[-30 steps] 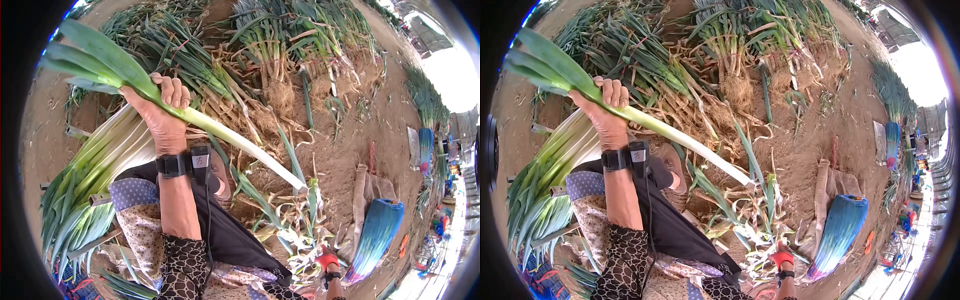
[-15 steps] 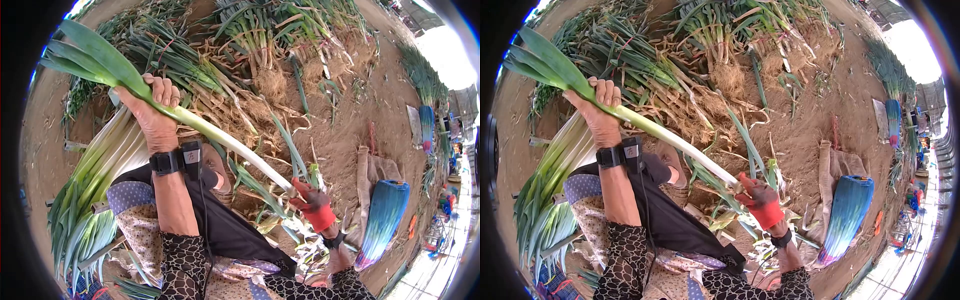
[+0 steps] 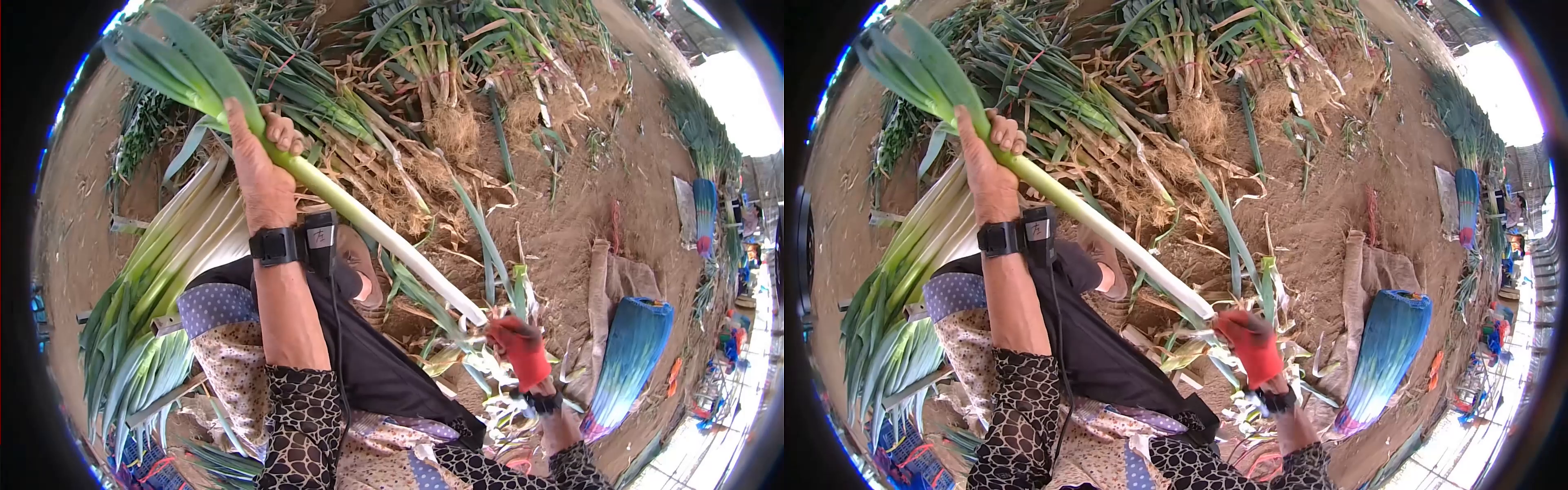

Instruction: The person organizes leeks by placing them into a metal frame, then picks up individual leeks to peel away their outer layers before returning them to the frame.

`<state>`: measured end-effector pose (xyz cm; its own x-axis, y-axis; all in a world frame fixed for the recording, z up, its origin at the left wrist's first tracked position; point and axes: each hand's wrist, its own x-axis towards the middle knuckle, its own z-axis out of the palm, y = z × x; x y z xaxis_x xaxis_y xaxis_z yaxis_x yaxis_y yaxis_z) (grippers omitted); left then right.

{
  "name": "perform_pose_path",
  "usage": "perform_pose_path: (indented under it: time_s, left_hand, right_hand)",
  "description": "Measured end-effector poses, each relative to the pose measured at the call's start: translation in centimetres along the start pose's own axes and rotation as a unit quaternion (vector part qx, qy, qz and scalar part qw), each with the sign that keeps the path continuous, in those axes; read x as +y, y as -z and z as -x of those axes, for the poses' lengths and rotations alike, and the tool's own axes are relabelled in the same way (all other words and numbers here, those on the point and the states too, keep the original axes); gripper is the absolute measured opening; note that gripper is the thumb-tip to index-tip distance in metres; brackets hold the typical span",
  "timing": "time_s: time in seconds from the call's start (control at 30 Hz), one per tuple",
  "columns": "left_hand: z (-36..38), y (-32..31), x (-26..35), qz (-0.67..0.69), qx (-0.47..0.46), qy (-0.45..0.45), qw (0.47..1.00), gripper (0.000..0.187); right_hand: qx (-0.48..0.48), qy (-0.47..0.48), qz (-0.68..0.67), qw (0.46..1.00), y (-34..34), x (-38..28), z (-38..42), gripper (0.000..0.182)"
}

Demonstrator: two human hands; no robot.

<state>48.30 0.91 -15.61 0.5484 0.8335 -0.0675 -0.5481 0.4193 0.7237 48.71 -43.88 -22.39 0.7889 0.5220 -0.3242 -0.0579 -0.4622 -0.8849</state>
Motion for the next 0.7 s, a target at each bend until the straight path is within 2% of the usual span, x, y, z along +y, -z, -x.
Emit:
perform_pose_path:
  time_s: [0.03,0.07,0.13,0.17,0.2,0.27,0.3,0.33,0.37,0.4,0.47,0.5,0.6,0.63,0.67,0.7]
  left_hand:
    - [0.0,0.0,0.3,0.002,-0.004,-0.021,1.0,0.052]
    - [-0.2,0.2,0.3,0.035,-0.05,-0.021,0.998,0.053]
    - [-0.5,0.9,0.5,0.096,-0.142,-0.025,0.985,0.056]
    - [-0.6,1.1,0.4,0.145,-0.191,-0.008,0.971,0.061]
    - [-0.5,1.2,0.2,0.164,-0.205,-0.008,0.965,0.062]
    - [-0.5,1.1,-0.3,0.204,-0.24,-0.012,0.949,0.065]
    - [-0.7,1.0,-0.3,0.211,-0.272,-0.015,0.939,0.067]
    - [-0.7,0.9,-0.5,0.212,-0.275,-0.019,0.938,0.067]
    - [-0.3,0.6,-0.6,0.207,-0.269,-0.025,0.94,0.068]
    - [0.0,0.2,-0.7,0.201,-0.265,-0.031,0.942,0.068]
    - [0.5,-0.6,-0.9,0.175,-0.244,-0.049,0.953,0.072]
    - [1.0,-1.2,-1.0,0.163,-0.236,-0.055,0.956,0.073]
    - [2.2,-2.5,-1.5,0.142,-0.231,-0.049,0.961,0.078]
    - [2.5,-2.7,-1.9,0.14,-0.227,-0.041,0.963,0.079]
    - [2.8,-2.9,-2.2,0.139,-0.221,-0.032,0.965,0.079]
    - [3.1,-3.1,-2.4,0.141,-0.219,-0.026,0.965,0.08]
  right_hand:
    - [0.031,-0.155,-0.107,0.982,0.9,1.5,0.8,0.024]
    - [0.062,-0.306,-0.212,0.926,1.9,3.4,1.8,0.023]
    - [0.07,-0.352,-0.119,0.926,5.0,10.3,3.8,0.033]
    - [0.078,-0.24,0.143,0.957,5.6,14.1,4.5,0.048]
    - [0.026,-0.05,0.52,0.853,6.0,13.7,5.6,0.057]
    - [0.093,-0.093,0.482,0.867,7.1,12.5,5.6,0.07]
    - [0.187,-0.079,0.503,0.84,6.3,11.5,4.5,0.069]
    - [0.215,-0.011,0.354,0.91,5.5,10.5,3.7,0.064]
    - [0.237,0.056,0.191,0.951,4.7,8.6,2.4,0.059]
    - [0.254,0.122,0.021,0.959,3.6,6.1,1.0,0.056]
    - [0.269,0.24,0.188,0.914,-0.2,-3.2,-1.2,0.053]
    - [0.269,0.279,0.189,0.902,-2.0,-6.2,-2.4,0.052]
    - [0.271,0.34,0.195,0.879,-7.9,-8.6,-7.3,0.061]
    - [0.253,0.309,0.181,0.899,-9.6,-10.0,-8.4,0.06]
    - [0.264,0.328,0.199,0.885,-11.1,-10.5,-10.1,0.059]
    - [0.26,0.316,0.171,0.896,-12.4,-11.2,-11.3,0.054]
